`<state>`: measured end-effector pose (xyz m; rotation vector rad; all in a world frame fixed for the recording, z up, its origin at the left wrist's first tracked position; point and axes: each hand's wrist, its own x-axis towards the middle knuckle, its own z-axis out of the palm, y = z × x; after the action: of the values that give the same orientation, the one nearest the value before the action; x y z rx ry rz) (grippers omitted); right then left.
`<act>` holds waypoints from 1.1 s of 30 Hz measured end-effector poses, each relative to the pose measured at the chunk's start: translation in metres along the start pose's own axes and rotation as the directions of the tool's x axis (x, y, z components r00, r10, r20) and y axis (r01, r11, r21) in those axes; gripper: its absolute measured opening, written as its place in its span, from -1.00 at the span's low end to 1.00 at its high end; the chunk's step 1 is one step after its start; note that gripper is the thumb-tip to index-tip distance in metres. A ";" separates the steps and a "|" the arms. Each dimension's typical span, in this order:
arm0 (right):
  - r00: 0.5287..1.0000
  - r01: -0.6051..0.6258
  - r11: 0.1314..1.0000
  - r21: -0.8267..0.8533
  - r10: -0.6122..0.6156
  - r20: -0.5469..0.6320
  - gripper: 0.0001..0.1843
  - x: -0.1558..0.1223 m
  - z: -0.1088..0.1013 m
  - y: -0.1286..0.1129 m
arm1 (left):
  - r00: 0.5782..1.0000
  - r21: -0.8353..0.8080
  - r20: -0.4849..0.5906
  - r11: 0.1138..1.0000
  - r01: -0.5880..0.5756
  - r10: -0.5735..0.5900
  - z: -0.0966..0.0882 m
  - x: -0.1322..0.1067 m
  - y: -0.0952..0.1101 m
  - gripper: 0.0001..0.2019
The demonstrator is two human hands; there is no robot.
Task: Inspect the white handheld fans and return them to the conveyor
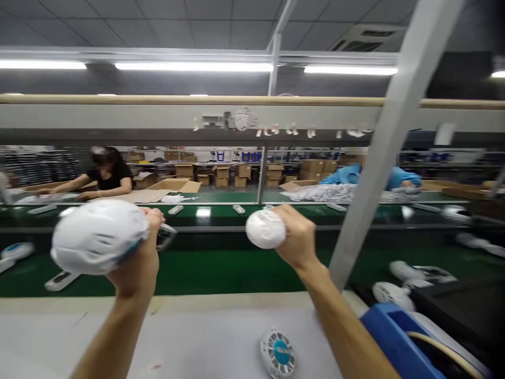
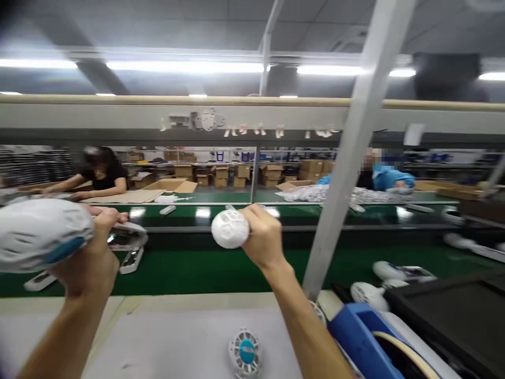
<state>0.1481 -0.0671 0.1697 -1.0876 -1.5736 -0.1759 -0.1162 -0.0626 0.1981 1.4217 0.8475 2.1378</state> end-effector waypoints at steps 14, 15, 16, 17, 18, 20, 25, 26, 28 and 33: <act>0.671 -0.558 0.791 -0.249 0.608 0.424 -0.61 -0.044 0.075 0.098 | 0.659 0.455 0.315 0.718 0.527 -0.683 0.038 -0.024 -0.165 -0.71; 0.651 -0.553 0.780 -0.292 0.623 0.434 -0.61 -0.048 0.077 0.102 | 0.660 0.504 0.294 0.699 0.508 -0.692 0.038 -0.030 -0.176 -0.71; 0.633 -0.541 0.769 -0.341 0.639 0.438 -0.62 -0.052 0.080 0.105 | 0.668 0.556 0.269 0.679 0.480 -0.693 0.037 -0.036 -0.187 -0.72; 0.616 -0.524 0.755 -0.393 0.655 0.437 -0.64 -0.055 0.081 0.107 | 0.683 0.611 0.242 0.655 0.445 -0.689 0.036 -0.041 -0.196 -0.71; 0.602 -0.504 0.739 -0.447 0.672 0.432 -0.67 -0.058 0.083 0.108 | 0.701 0.667 0.214 0.626 0.404 -0.681 0.033 -0.045 -0.204 -0.70; 0.576 -0.460 0.705 -0.540 0.700 0.423 -0.72 -0.061 0.085 0.110 | 0.736 0.774 0.169 0.551 0.312 -0.655 0.026 -0.048 -0.217 -0.67; 0.564 -0.390 0.673 -0.629 0.715 0.415 -0.73 -0.071 0.093 0.115 | 0.842 0.903 0.188 0.426 0.053 -0.506 0.009 -0.042 -0.223 -0.61; 0.581 -0.387 0.671 -0.633 0.710 0.397 -0.73 -0.074 0.095 0.116 | 0.860 0.905 0.220 0.426 -0.003 -0.460 0.009 -0.042 -0.220 -0.60; 0.633 -0.385 0.677 -0.628 0.689 0.354 -0.72 -0.082 0.101 0.117 | 0.873 0.884 0.316 0.450 -0.129 -0.372 0.011 -0.048 -0.211 -0.61; 0.740 -0.381 0.751 -0.540 0.598 0.309 -0.70 -0.096 0.111 0.122 | 0.738 0.688 0.633 0.606 -0.399 -0.232 0.031 -0.097 -0.191 -0.78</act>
<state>0.1482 0.0196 -0.0002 -2.0158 -1.6183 0.1230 -0.0470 0.0193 0.0096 2.5072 1.5106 1.0104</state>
